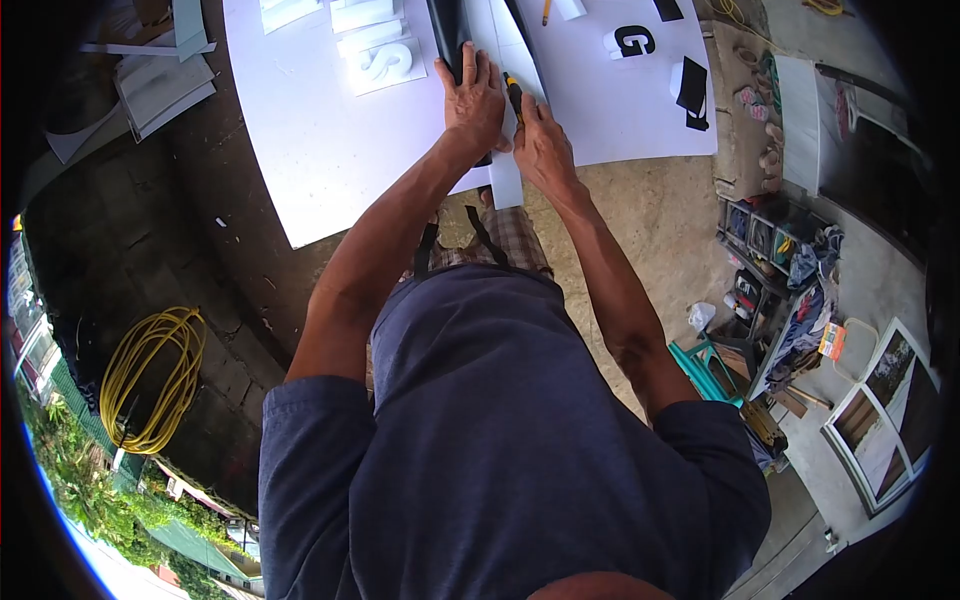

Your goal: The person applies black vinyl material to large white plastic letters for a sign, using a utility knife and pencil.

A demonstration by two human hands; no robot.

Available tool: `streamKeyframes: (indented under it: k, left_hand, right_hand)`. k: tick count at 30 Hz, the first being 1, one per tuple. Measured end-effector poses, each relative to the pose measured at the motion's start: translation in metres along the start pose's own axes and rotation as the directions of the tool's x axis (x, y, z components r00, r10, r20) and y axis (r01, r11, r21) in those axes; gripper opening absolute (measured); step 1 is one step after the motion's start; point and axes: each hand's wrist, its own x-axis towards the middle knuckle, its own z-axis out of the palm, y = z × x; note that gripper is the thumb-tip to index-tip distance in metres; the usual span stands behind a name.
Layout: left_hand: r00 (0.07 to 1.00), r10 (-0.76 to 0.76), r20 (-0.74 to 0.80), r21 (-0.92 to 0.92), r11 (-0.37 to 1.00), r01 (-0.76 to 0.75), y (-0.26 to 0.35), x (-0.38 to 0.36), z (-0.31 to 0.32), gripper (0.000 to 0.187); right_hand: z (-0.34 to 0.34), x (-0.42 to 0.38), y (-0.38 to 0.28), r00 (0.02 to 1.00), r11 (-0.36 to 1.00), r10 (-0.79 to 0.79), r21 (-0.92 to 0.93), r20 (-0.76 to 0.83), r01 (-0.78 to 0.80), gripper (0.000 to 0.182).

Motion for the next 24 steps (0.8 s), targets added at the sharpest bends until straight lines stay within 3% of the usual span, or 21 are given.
streamKeyframes:
  k: [13, 24]
  left_hand:
    - [0.999, -0.009, 0.049, -0.010, 1.000, 0.010, 0.002, -0.003, -0.011, 0.136]
    - [1.000, 0.018, 0.007, -0.017, 1.000, -0.018, 0.000, -0.002, -0.004, 0.139]
  right_hand:
    - [0.017, -0.072, 0.017, 0.997, 1.000, -0.023, 0.014, -0.075, 0.024, 0.053]
    - [0.018, -0.120, 0.013, 0.993, 0.992, 0.115, 0.048, 0.017, -0.115, 0.053]
